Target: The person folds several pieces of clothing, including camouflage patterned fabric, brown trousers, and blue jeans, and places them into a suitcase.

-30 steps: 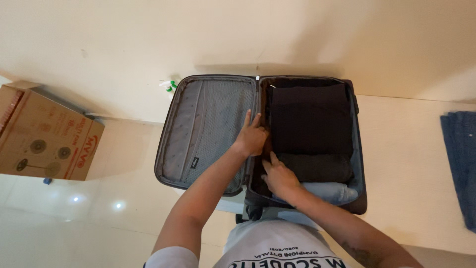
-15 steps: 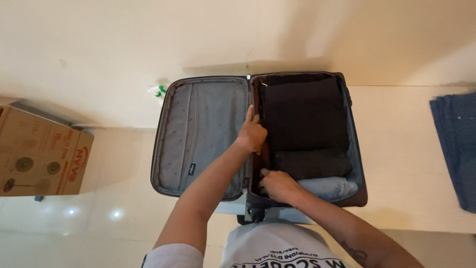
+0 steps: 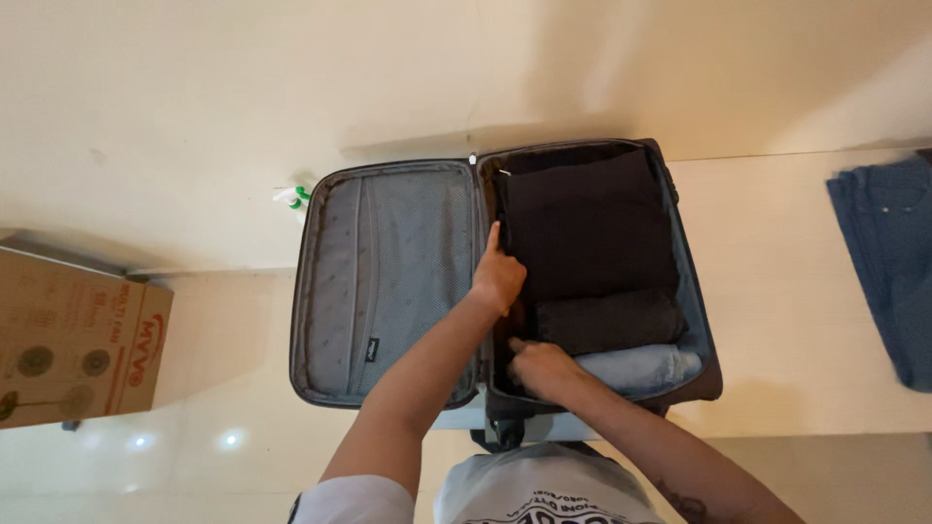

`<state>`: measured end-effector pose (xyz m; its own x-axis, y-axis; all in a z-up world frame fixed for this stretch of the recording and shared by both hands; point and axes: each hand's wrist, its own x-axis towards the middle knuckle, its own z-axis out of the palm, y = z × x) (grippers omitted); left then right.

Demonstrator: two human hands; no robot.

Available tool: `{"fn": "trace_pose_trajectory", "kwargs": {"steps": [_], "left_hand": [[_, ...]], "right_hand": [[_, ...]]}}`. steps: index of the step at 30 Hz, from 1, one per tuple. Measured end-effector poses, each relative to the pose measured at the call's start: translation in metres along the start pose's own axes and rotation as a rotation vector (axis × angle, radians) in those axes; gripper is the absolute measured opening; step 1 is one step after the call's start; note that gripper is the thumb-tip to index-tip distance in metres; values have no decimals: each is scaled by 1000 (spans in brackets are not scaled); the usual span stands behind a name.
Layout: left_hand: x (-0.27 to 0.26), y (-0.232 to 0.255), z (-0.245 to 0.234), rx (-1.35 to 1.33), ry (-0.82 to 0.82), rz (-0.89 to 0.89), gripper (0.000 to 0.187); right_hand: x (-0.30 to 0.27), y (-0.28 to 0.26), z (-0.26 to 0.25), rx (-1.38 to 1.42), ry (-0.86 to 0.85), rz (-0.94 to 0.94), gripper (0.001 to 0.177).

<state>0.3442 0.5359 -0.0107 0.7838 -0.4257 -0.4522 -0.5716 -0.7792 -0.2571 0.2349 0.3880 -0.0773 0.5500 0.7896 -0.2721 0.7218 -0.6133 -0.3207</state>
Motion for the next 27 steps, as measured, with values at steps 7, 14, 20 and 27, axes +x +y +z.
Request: {"fn": "trace_pose_trajectory", "kwargs": {"steps": [7,14,20,27], "left_hand": [[-6,-3,0,-19,58,-37,50],[-52,16,20,-372,243,-41,35],[-112,93,16,-740,703,-64,45],[-94,204,-39,-828,809,-18,59]], "right_hand": [[-8,-2,-19,156,-10,23,20],[-66,-10,-72,431,449,114,25],[-139,29,-81,352,1016,364,20],[-234,88,-59,253,1207,566,16]]}}
